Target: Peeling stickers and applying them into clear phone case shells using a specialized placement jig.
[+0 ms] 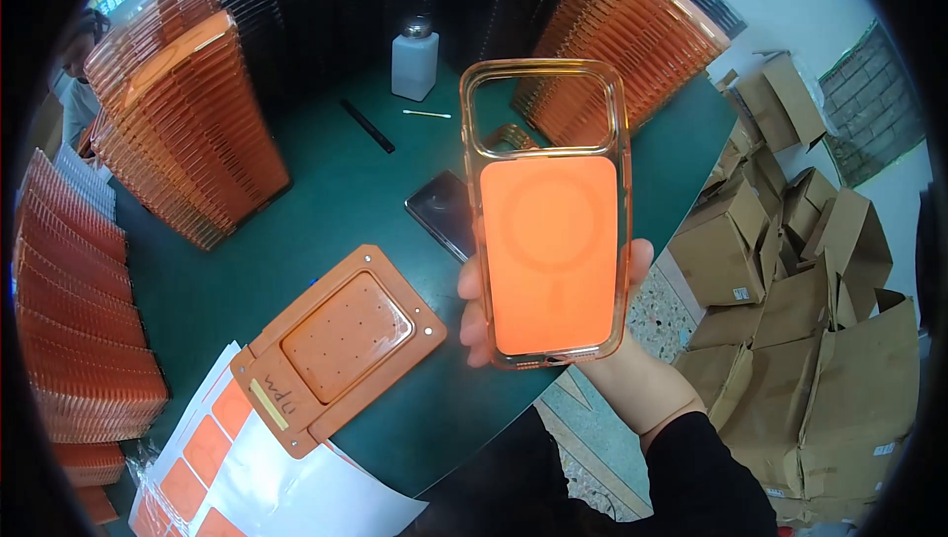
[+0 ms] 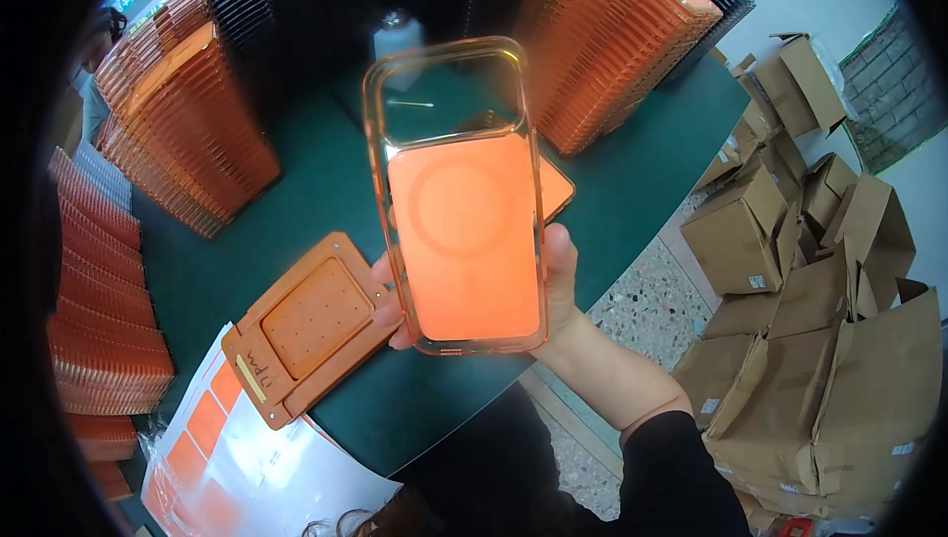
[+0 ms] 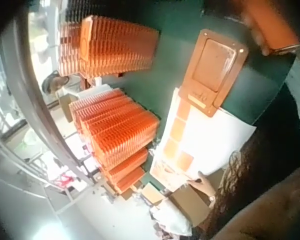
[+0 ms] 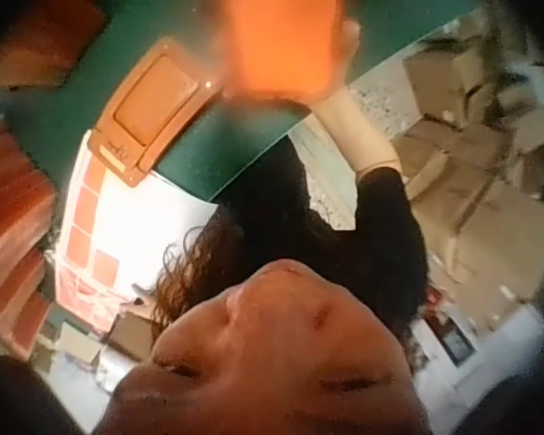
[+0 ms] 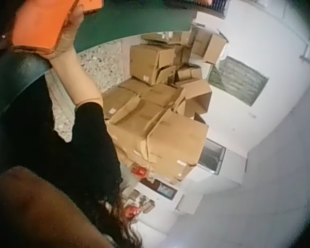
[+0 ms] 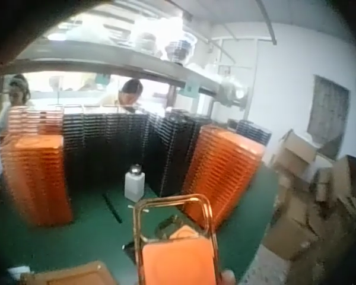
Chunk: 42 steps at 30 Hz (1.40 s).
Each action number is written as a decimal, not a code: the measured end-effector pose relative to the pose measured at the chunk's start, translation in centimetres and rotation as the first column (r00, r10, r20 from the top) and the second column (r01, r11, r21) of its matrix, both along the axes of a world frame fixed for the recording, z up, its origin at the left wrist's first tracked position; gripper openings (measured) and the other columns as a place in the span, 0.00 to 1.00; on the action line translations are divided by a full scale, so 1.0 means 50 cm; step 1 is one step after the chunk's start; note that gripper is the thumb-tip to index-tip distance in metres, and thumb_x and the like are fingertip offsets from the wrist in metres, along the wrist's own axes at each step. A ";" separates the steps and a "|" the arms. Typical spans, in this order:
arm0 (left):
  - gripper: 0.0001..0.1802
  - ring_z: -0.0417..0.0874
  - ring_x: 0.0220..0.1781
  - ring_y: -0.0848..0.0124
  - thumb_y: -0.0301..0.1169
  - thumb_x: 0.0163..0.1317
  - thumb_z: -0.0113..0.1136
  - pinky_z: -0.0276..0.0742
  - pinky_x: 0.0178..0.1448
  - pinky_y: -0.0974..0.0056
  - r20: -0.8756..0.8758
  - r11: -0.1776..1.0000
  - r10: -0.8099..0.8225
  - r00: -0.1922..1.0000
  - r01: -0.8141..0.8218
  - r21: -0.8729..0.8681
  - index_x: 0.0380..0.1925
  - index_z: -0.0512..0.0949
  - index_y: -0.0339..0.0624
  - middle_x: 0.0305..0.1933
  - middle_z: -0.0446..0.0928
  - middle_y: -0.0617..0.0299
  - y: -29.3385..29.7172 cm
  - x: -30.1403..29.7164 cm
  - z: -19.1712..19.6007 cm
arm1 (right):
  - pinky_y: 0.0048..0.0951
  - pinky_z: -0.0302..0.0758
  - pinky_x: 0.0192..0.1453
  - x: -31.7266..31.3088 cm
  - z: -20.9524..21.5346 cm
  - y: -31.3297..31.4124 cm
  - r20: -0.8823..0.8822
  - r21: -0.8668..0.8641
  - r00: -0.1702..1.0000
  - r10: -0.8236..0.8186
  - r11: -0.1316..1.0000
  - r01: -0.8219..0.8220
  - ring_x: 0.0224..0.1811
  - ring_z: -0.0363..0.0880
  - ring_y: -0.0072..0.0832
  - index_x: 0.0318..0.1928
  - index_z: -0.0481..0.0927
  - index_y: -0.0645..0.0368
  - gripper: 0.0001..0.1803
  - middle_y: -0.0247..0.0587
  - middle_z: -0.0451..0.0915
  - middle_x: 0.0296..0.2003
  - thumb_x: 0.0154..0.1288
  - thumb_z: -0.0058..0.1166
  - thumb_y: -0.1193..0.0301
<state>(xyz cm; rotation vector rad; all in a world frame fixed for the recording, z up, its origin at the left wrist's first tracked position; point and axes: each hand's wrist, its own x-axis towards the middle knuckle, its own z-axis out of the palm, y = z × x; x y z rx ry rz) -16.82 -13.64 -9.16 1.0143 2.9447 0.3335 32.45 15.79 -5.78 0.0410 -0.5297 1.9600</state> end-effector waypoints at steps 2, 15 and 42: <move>0.55 0.69 0.73 0.45 0.65 0.63 0.61 0.65 0.76 0.52 0.014 0.994 0.106 0.994 -0.106 -0.008 0.73 0.59 0.29 0.72 0.66 0.34 0.018 0.023 0.016 | 0.57 0.83 0.56 0.008 -0.003 0.007 -0.020 0.049 1.000 -0.011 0.999 0.012 0.57 0.79 0.61 0.75 0.57 0.56 0.68 0.64 0.72 0.61 0.43 0.64 0.24; 0.47 0.76 0.67 0.52 0.55 0.65 0.66 0.72 0.69 0.52 0.292 0.942 0.101 0.951 -0.186 0.281 0.72 0.63 0.33 0.69 0.73 0.40 -0.029 -0.059 0.027 | 0.38 0.77 0.60 0.201 0.024 0.073 0.572 0.758 -0.640 -0.512 0.629 0.174 0.56 0.82 0.40 0.69 0.69 0.69 0.50 0.52 0.79 0.56 0.57 0.67 0.45; 0.24 0.81 0.55 0.72 0.26 0.70 0.61 0.76 0.61 0.65 0.882 0.764 -0.364 0.299 -0.445 0.466 0.64 0.73 0.32 0.56 0.81 0.57 0.023 0.020 0.075 | 0.45 0.79 0.59 -0.293 0.068 -0.131 0.427 0.841 0.179 -0.886 0.316 -0.439 0.54 0.82 0.46 0.50 0.82 0.66 0.15 0.51 0.83 0.47 0.62 0.58 0.81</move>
